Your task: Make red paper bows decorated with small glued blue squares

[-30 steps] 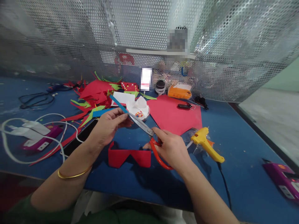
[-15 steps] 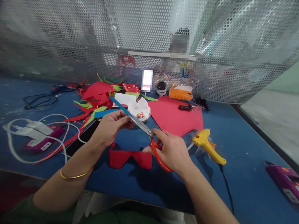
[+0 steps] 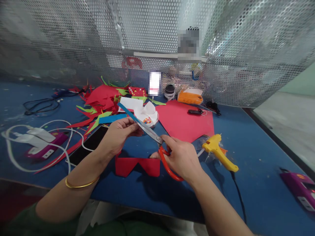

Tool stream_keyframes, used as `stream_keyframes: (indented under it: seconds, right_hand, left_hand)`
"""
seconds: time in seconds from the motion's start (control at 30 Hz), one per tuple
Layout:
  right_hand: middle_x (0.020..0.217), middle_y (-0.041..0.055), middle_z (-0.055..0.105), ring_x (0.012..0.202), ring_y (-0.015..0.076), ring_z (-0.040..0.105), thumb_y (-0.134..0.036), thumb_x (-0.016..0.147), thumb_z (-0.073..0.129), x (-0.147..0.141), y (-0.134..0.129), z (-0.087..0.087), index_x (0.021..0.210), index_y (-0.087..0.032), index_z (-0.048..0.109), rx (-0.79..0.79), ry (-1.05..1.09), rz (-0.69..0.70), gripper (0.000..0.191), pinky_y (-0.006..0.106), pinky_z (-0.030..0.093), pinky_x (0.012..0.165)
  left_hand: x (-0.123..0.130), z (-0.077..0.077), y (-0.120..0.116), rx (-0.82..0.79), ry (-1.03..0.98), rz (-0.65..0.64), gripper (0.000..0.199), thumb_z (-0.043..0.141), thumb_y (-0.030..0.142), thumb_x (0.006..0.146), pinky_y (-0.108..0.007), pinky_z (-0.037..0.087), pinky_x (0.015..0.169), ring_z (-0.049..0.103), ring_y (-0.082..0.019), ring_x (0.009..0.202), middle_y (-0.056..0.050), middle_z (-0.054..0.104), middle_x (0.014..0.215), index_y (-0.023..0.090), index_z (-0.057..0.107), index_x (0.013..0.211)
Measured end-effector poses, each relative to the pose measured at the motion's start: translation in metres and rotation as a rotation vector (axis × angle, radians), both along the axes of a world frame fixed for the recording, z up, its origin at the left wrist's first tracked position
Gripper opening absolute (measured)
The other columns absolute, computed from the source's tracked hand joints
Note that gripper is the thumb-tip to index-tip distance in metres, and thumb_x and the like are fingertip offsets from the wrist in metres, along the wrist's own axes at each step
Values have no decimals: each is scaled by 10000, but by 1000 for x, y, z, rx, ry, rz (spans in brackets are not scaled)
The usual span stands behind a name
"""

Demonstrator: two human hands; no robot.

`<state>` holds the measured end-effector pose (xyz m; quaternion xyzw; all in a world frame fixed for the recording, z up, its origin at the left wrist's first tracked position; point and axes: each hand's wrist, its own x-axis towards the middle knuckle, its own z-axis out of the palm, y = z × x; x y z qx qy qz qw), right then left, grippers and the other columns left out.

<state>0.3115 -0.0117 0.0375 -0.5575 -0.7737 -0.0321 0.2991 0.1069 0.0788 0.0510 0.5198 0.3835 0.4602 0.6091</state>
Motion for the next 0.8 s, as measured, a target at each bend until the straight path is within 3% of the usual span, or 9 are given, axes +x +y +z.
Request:
stream_keyframes:
  seconds: [0.8]
  right_hand:
    - [613,3,670,490,126,581,-539,922,536,0,1,-2,944,-186,702,-64,10,-41,391,226,366,474]
  left_hand:
    - [-1,3,1,-38,12,-32,138,740,269,752,-265,553,637,678,-138,625,-12,704,657,181,642,710]
